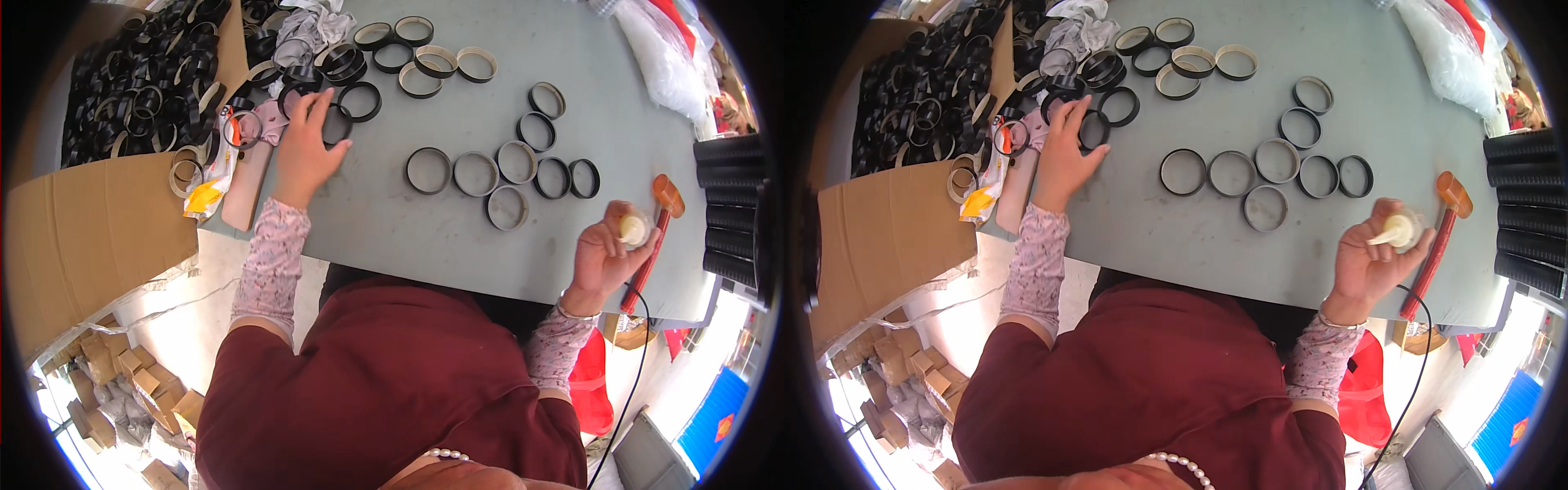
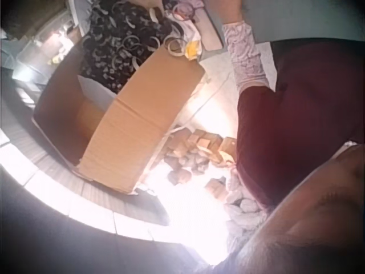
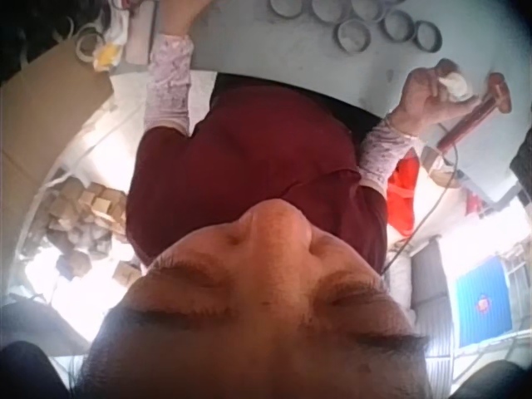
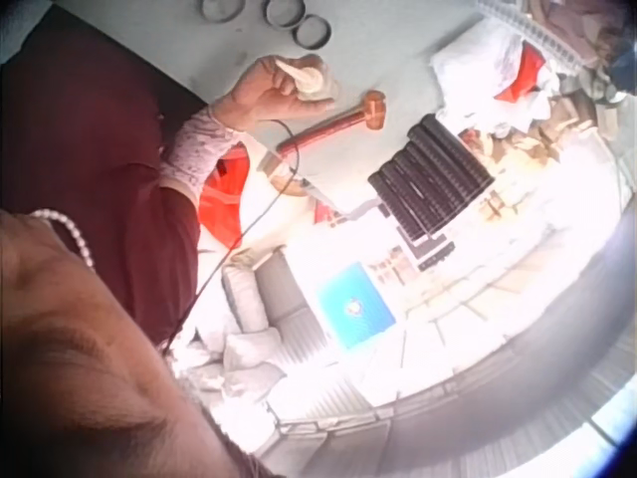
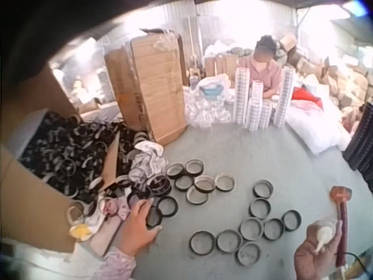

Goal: Assembling plastic rings into canisters, using a mallet to secure them, and applying glue to components in a manufacturing environment.

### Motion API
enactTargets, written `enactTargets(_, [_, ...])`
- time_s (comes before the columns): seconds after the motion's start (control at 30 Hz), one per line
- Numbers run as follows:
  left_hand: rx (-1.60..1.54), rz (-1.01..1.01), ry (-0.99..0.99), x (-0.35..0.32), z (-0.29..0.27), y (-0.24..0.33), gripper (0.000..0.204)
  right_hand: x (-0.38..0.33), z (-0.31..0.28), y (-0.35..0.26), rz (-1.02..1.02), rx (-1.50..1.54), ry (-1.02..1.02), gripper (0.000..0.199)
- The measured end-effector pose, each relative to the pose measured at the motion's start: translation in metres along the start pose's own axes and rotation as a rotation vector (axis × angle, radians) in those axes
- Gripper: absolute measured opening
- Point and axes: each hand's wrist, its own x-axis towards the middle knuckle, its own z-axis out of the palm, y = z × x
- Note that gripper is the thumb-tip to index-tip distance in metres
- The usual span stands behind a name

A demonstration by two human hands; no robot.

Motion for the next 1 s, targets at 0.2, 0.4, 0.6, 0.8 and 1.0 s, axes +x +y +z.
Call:
enactTargets(0.2, [-0.52,-0.277,-0.363,-0.011,-0.02,0.011,0.064,-0.017,0.003,0.038,0.128,-0.043,0.048,0.053])
enactTargets(0.4, [-1.688,-0.428,-0.56,-0.061,-0.019,0.061,0.056,-0.025,0.016,0.058,0.192,-0.082,0.042,0.057])
enactTargets(0.6, [-1.621,-0.502,-0.592,-0.073,-0.018,0.081,0.076,-0.029,0.017,0.063,0.185,-0.101,0.061,0.059])
enactTargets(0.8, [-0.633,-0.109,-0.411,-0.088,-0.014,0.068,0.077,-0.032,0.008,0.056,0.123,-0.149,0.095,0.058])
enactTargets(1.0, [-0.268,0.05,-0.471,-0.08,-0.031,0.078,0.078,-0.036,0.006,0.054,0.021,-0.279,0.078,0.063])
